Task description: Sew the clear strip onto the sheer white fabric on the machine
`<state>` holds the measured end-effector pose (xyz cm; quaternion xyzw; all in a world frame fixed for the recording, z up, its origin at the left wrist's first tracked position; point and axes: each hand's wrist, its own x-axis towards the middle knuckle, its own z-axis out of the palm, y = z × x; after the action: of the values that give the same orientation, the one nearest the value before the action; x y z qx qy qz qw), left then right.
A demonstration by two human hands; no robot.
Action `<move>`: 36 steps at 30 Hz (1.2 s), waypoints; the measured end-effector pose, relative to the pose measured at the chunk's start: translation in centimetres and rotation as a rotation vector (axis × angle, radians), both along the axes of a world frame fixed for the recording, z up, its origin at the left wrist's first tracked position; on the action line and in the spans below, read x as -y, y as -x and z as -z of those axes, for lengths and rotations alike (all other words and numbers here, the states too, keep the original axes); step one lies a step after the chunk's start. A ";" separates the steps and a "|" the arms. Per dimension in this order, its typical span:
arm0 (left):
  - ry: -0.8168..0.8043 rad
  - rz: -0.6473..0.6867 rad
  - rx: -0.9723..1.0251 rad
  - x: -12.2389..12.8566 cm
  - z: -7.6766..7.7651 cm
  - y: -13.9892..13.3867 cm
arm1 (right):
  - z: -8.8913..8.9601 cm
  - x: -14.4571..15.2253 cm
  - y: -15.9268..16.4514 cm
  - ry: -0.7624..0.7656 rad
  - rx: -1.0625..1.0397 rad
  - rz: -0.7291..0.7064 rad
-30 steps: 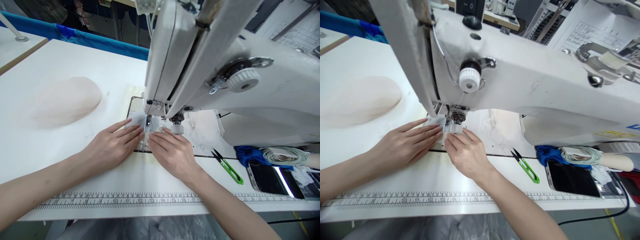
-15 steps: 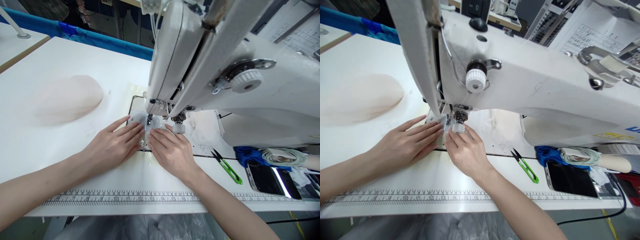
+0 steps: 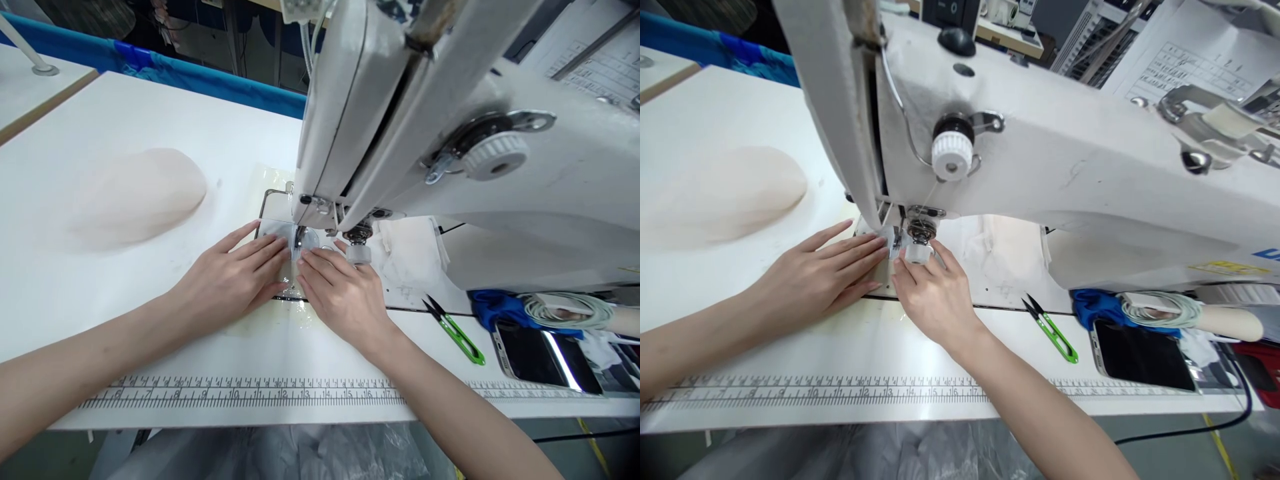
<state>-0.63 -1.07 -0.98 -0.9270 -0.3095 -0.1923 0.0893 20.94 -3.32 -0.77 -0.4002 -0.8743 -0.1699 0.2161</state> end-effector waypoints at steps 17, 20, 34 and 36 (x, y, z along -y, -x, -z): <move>0.050 -0.054 -0.007 -1.7 0.1 -0.3 | -0.1 -0.9 0.2 0.044 0.059 0.083; 0.064 -0.071 -0.017 -1.9 0.1 -0.3 | -0.2 -0.9 0.1 0.045 0.056 0.086; -0.038 -0.106 0.048 -1.9 1.3 0.1 | -0.9 -0.8 -0.7 0.039 -0.039 0.129; -0.067 -0.083 0.064 -2.1 1.7 0.2 | -0.5 -1.0 -0.6 0.048 -0.041 0.127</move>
<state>-0.86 1.08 -2.66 -0.9032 -0.3438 -0.2280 0.1183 21.53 -2.36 -0.23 -0.4633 -0.8463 -0.1540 0.2132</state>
